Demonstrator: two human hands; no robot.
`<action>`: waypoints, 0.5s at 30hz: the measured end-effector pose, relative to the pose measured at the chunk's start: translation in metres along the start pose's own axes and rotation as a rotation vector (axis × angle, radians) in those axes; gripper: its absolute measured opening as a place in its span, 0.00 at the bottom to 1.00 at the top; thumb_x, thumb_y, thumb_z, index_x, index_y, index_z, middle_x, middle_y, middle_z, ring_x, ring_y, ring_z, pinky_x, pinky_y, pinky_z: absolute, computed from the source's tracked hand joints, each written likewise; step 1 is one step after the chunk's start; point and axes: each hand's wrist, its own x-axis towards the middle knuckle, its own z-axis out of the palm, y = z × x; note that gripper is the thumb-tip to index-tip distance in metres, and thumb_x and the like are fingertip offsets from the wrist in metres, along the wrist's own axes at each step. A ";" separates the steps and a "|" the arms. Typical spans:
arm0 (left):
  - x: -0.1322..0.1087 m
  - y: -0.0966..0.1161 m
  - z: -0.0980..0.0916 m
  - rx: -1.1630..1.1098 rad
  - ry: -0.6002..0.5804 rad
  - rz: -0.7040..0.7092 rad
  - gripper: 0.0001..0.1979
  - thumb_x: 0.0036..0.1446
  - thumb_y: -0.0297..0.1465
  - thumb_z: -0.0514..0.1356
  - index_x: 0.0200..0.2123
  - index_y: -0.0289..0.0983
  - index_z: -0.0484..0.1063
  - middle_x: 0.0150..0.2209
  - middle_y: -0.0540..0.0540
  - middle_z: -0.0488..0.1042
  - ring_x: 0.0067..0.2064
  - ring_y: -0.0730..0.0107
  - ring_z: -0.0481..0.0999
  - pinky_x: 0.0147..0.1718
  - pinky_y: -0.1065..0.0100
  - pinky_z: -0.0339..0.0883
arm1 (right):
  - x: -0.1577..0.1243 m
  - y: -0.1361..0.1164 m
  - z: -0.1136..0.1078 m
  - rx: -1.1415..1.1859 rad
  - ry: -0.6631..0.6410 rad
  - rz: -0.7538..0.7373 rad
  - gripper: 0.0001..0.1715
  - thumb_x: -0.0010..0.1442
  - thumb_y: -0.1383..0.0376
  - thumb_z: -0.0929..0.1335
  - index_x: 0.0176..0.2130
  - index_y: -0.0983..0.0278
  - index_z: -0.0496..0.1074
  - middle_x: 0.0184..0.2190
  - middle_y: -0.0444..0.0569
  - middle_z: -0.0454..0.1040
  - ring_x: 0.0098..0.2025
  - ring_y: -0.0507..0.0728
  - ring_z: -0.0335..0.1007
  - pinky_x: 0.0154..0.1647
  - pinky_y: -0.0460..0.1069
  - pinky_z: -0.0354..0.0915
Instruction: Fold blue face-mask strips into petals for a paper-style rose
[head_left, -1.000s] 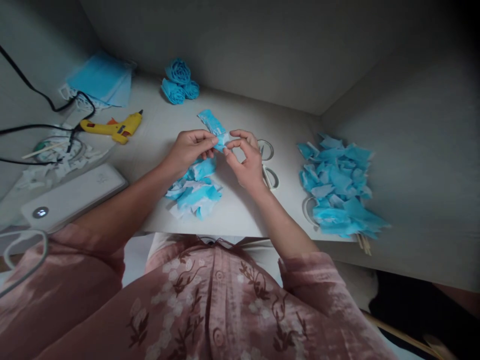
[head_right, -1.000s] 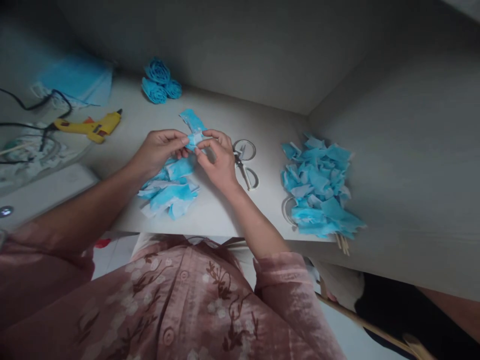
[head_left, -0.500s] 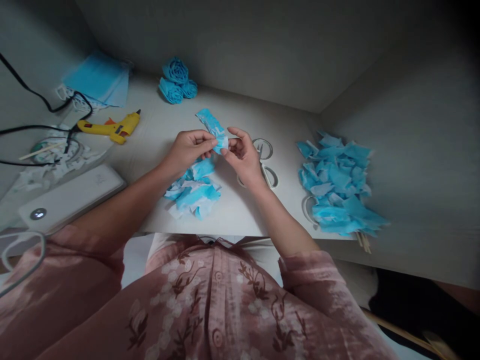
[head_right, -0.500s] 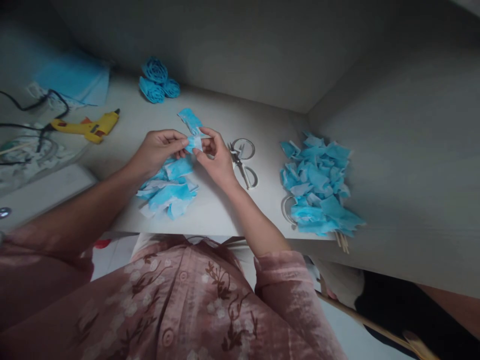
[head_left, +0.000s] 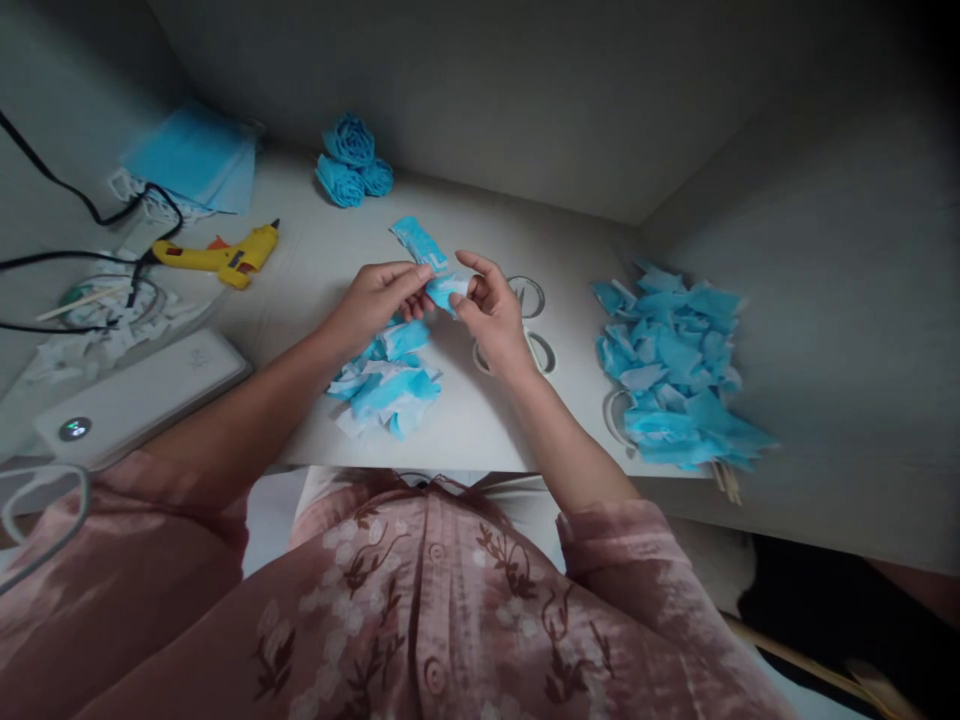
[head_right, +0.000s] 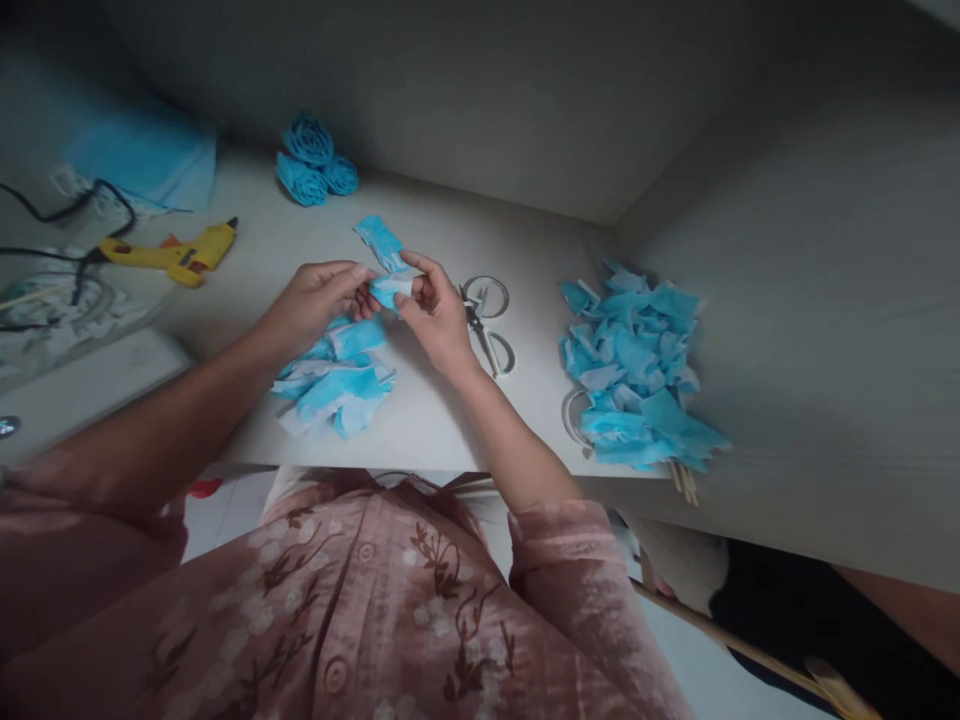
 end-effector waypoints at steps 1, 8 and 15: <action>0.000 0.000 0.000 -0.005 -0.008 0.001 0.20 0.61 0.46 0.66 0.28 0.35 0.74 0.26 0.46 0.76 0.26 0.74 0.72 0.28 0.72 0.66 | 0.000 -0.001 0.000 0.004 0.005 -0.005 0.38 0.60 0.38 0.72 0.61 0.53 0.68 0.36 0.45 0.74 0.43 0.60 0.75 0.49 0.59 0.74; 0.001 -0.003 -0.002 -0.055 0.027 -0.037 0.19 0.64 0.45 0.63 0.31 0.34 0.77 0.28 0.43 0.79 0.27 0.73 0.75 0.27 0.72 0.67 | 0.001 0.000 -0.001 0.008 0.013 0.008 0.43 0.58 0.33 0.70 0.62 0.53 0.67 0.41 0.48 0.77 0.47 0.62 0.76 0.52 0.60 0.74; 0.001 -0.004 -0.004 0.017 -0.036 0.011 0.17 0.57 0.42 0.69 0.26 0.34 0.77 0.25 0.47 0.77 0.25 0.76 0.70 0.27 0.73 0.63 | 0.001 0.001 -0.002 0.026 0.009 0.017 0.41 0.59 0.36 0.72 0.62 0.53 0.68 0.39 0.47 0.77 0.47 0.62 0.76 0.53 0.61 0.74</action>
